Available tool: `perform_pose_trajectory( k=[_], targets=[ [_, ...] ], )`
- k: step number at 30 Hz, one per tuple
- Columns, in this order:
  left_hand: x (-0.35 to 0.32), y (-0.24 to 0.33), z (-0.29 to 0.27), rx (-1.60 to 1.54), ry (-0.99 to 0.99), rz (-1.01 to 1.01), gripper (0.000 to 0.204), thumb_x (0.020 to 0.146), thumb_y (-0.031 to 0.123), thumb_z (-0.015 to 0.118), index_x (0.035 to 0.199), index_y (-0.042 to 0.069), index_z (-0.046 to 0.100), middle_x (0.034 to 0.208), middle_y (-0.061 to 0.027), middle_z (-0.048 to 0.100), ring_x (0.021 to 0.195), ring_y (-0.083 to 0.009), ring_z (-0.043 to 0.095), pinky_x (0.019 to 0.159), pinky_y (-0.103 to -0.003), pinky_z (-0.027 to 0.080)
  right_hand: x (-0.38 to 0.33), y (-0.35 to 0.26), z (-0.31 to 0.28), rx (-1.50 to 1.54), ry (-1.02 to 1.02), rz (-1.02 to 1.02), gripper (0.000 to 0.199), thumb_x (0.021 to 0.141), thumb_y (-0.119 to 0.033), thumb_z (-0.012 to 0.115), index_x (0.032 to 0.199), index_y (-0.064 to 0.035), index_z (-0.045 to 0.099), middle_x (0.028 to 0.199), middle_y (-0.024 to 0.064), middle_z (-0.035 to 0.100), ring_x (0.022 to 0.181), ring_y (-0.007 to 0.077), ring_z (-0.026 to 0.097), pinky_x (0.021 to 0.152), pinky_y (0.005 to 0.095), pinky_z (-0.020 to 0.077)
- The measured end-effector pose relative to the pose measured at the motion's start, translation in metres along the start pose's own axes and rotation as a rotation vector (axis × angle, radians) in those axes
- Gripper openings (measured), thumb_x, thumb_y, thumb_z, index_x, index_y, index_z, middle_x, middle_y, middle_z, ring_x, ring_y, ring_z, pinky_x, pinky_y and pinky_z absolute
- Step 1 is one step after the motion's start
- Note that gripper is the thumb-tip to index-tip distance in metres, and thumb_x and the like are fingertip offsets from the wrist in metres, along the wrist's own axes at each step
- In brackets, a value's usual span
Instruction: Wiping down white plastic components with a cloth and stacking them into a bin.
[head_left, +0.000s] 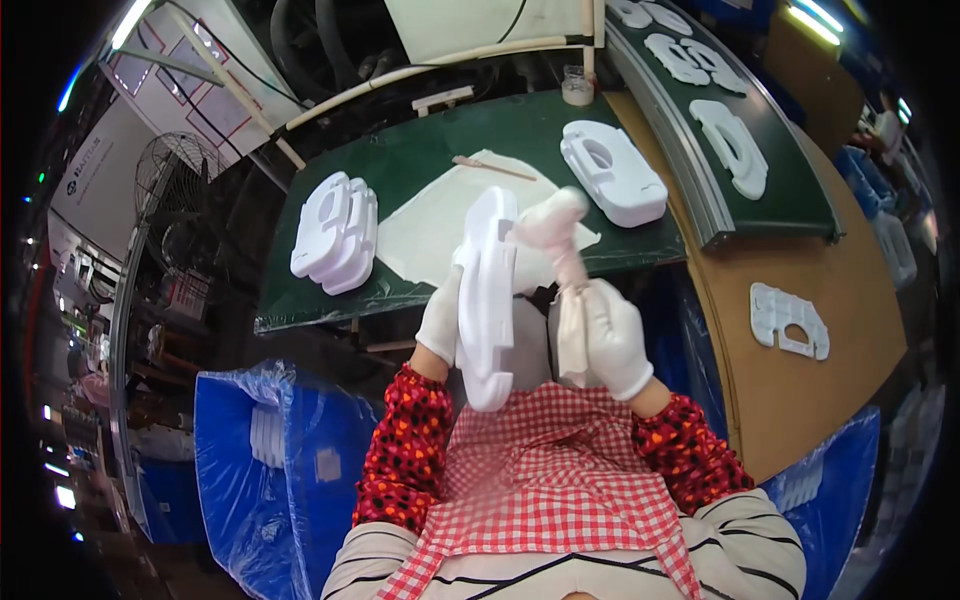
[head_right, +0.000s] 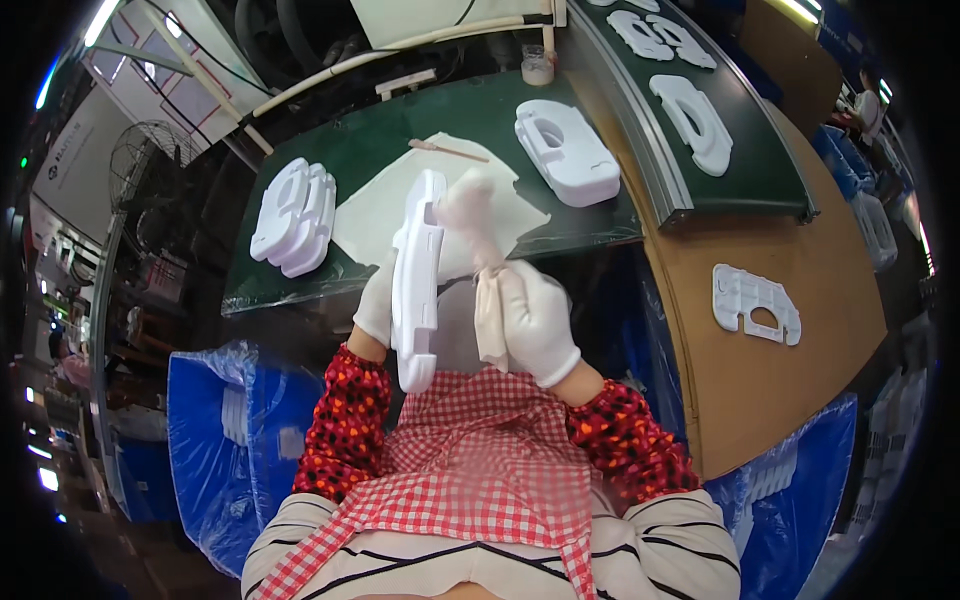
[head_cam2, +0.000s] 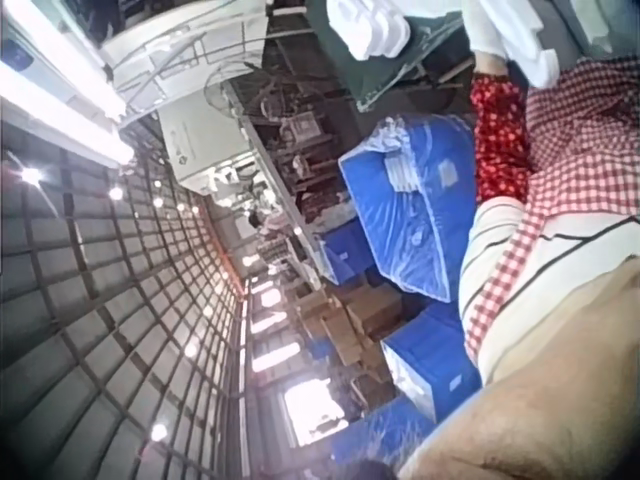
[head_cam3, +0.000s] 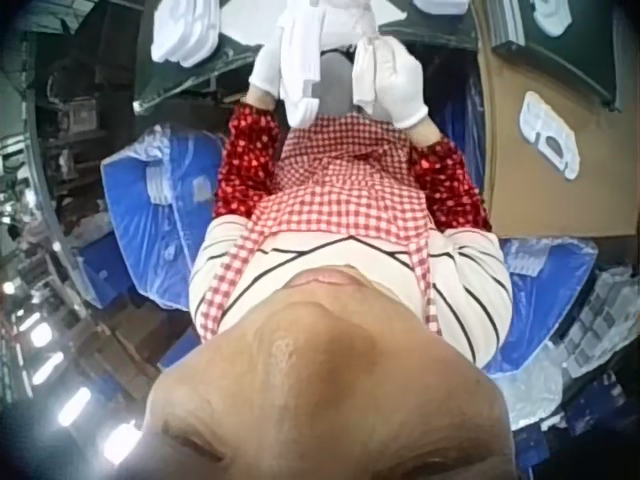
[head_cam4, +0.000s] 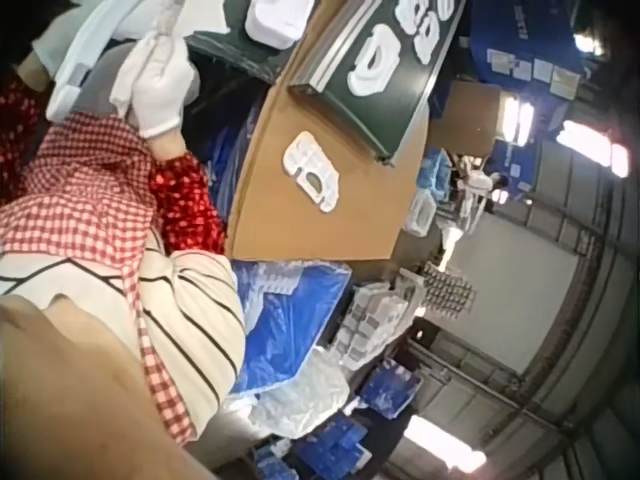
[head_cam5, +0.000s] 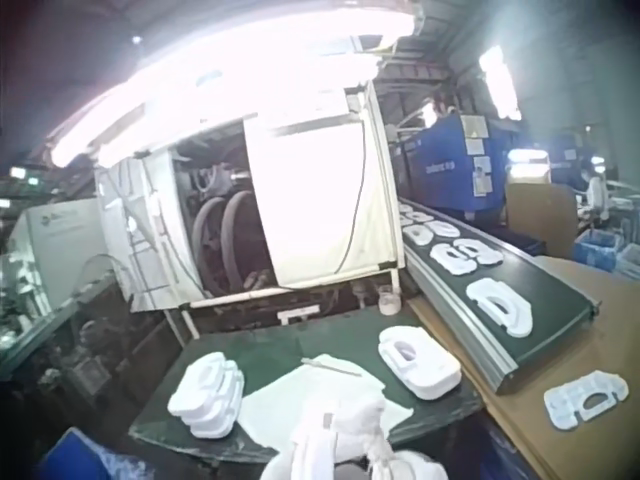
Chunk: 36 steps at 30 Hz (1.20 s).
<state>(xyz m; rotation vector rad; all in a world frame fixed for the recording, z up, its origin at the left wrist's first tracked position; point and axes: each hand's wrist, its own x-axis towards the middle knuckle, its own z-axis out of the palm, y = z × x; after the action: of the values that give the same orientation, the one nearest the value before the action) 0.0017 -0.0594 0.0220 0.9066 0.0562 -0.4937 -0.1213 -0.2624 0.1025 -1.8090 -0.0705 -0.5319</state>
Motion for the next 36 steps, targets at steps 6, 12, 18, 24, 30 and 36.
perform_pose_trajectory(
  k=[6, 12, 18, 24, 30, 36],
  targets=[
    [-0.007, 0.010, 0.010, -0.050, -0.054, -0.019, 0.046, 0.099, 0.038, 0.043, 0.123, 0.001, 0.053, 0.103, -0.0069, 0.064, 0.087, -0.0152, 0.063, 0.077, -0.028, 0.052, -0.011, 0.014, 0.009, -0.084, -0.063, -0.057, 0.020, 0.094, -0.009, 0.047, 0.103, 0.0048, 0.058, 0.075, 0.0144, 0.061, 0.072, 0.0289, 0.061, 0.068, 0.0341, 0.0494],
    [-0.007, -0.001, -0.009, -0.005, -0.028, 0.013, 0.046, 0.099, 0.037, 0.041, 0.126, 0.000, 0.051, 0.106, -0.0083, 0.064, 0.091, -0.0157, 0.062, 0.080, -0.029, 0.052, 0.008, 0.007, 0.005, 0.017, 0.022, 0.029, 0.030, 0.099, -0.020, 0.038, 0.090, 0.0025, 0.055, 0.072, 0.0099, 0.055, 0.066, 0.0161, 0.053, 0.062, 0.0305, 0.0444],
    [-0.017, -0.004, -0.011, 0.034, -0.048, 0.037, 0.041, 0.100, 0.032, 0.041, 0.121, -0.002, 0.053, 0.104, -0.0075, 0.063, 0.090, -0.0141, 0.060, 0.079, -0.029, 0.051, 0.033, 0.039, 0.029, -0.193, -0.062, -0.024, 0.029, 0.097, -0.022, 0.042, 0.093, 0.0003, 0.059, 0.078, 0.0228, 0.061, 0.073, 0.0382, 0.061, 0.062, 0.0392, 0.0467],
    [-0.025, -0.008, -0.024, 0.118, 0.143, 0.155, 0.036, 0.099, 0.029, 0.044, 0.110, -0.002, 0.058, 0.101, -0.0112, 0.063, 0.087, -0.0185, 0.061, 0.075, -0.030, 0.049, 0.098, 0.083, 0.043, -0.334, -0.018, 0.026, 0.038, 0.097, -0.030, 0.038, 0.082, -0.0007, 0.057, 0.080, 0.0243, 0.060, 0.078, 0.0446, 0.057, 0.064, 0.0491, 0.0433],
    [-0.063, 0.037, 0.024, 1.102, 0.318, 0.499, 0.033, 0.088, 0.028, 0.058, 0.100, -0.002, 0.054, 0.088, -0.0214, 0.060, 0.084, -0.0310, 0.061, 0.071, -0.037, 0.046, 0.145, 0.158, 0.039, -0.816, -0.336, 0.223, 0.038, 0.092, -0.036, 0.041, 0.114, -0.0101, 0.058, 0.102, 0.0221, 0.063, 0.095, 0.0402, 0.059, 0.083, 0.0485, 0.0451],
    [-0.088, 0.055, 0.039, 1.568, -0.036, 1.153, 0.046, 0.060, 0.014, 0.078, 0.098, 0.005, 0.053, 0.101, -0.0107, 0.063, 0.091, -0.0326, 0.059, 0.079, -0.040, 0.047, 0.102, 0.077, 0.013, 0.277, -0.595, 0.042, 0.057, 0.093, -0.048, 0.042, 0.127, -0.0030, 0.049, 0.109, 0.0143, 0.063, 0.097, 0.0261, 0.061, 0.084, 0.0351, 0.0474]
  ],
)
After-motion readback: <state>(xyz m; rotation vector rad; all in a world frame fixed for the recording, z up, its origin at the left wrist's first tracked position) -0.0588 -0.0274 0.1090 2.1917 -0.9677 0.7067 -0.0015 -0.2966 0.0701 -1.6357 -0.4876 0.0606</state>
